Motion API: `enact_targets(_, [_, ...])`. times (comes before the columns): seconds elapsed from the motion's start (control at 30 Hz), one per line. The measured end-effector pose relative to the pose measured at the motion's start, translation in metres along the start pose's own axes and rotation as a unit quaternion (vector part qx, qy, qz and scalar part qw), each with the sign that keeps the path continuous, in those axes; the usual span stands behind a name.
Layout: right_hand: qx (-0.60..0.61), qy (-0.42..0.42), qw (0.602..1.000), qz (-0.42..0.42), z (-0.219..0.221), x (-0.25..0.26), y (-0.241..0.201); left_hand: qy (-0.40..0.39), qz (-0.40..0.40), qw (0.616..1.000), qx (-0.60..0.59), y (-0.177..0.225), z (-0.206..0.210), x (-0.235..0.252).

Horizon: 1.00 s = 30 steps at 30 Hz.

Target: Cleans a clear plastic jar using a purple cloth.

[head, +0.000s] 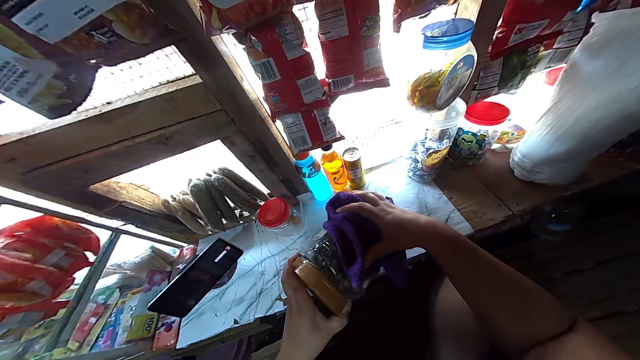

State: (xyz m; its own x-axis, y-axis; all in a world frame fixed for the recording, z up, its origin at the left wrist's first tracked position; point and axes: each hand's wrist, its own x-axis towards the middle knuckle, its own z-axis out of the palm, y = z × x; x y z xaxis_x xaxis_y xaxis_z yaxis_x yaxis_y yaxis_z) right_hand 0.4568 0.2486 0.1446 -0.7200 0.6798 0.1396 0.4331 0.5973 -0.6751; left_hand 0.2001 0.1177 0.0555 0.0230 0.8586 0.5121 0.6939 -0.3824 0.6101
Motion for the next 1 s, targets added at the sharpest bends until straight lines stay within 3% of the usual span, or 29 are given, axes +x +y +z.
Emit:
enact_targets(0.17, [-0.025, 0.016, 0.999, -0.027, 0.001, -0.004, -0.002, 0.001, 0.012, 1.000, 0.005, 0.000, 0.001, 0.000])
enact_targets(0.57, [-0.023, 0.190, 0.981, -0.036, 0.017, 0.009, -0.002, 0.010, 0.018, 1.000, 0.012, 0.006, 0.006, 0.000])
enact_targets(0.8, [-0.045, 0.091, 0.988, -0.114, 0.012, 0.005, 0.005, 0.003, 0.012, 1.000, 0.003, 0.002, 0.004, 0.001])
enact_targets(1.0, [-0.062, -0.007, 0.995, -0.074, 0.002, -0.008, -0.011, 0.001, 0.023, 1.000, 0.003, -0.001, 0.003, 0.002])
